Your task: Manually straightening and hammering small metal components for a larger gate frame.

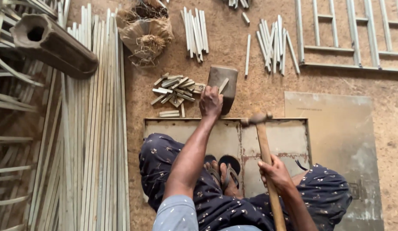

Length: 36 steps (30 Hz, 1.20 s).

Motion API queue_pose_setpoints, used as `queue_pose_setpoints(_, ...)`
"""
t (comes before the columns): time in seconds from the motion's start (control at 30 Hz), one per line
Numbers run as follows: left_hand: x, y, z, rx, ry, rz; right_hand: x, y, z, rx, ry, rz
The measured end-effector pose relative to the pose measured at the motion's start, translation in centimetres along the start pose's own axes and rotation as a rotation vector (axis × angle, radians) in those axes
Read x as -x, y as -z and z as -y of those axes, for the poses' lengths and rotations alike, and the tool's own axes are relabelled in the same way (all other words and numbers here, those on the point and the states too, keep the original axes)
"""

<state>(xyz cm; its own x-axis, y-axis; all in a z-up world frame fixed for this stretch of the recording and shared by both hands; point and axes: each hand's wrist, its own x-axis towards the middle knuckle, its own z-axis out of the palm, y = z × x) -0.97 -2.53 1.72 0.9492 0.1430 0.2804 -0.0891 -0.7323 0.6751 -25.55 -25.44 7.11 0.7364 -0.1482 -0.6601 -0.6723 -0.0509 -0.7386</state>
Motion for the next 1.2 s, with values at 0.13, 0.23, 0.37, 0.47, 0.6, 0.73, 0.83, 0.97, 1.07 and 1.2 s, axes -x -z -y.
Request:
queue_pose_setpoints(0.13, -0.4, -0.5, 0.6, 0.105, 0.13, 0.098, -1.8, 2.7, -8.5, -0.18, -0.225, 0.029)
queue_pose_setpoints(0.23, -0.8, -0.3, 1.4, 0.253, 0.264, 0.131, -3.2, 3.8, -11.5, -0.235, -0.37, 0.015)
queue_pose_setpoints(0.37, 0.2, 2.8, 0.1, 0.517, 0.428, 0.246, -5.1, 3.9, -13.2, -0.143, -0.228, -0.048)
queue_pose_setpoints(0.47, 1.1, 3.1, 1.0, 0.767, 0.583, 0.344, -4.9, 2.7, -11.9, 0.125, -0.235, -0.151)
queue_pose_setpoints(0.6, 1.5, 3.4, 2.5, 0.911, 0.709, 0.304, -3.5, 1.7, -9.3, 0.555, -0.123, -0.253)
queue_pose_setpoints(0.73, 1.3, 3.6, 2.9, 0.911, 0.725, 0.28, -2.0, 0.0, -5.4, 0.625, -0.12, -0.239)
queue_pose_setpoints(0.83, 1.3, 2.0, 4.0, 0.998, 0.711, 0.297, -2.9, 0.3, -7.0, 0.609, -0.15, -0.237)
queue_pose_setpoints(0.97, 1.0, 2.5, 3.2, 0.985, 0.692, 0.34, -3.6, 0.6, -7.8, 0.619, -0.149, -0.272)
queue_pose_setpoints(1.07, 1.1, 1.5, 4.4, 1.024, 0.695, 0.363, -6.1, 1.9, -11.6, 0.517, 0.061, -0.278)
queue_pose_setpoints(1.2, 1.0, 1.1, 5.1, 1.031, 0.667, 0.358, -8.0, 2.4, -13.6, 0.507, 0.015, -0.224)
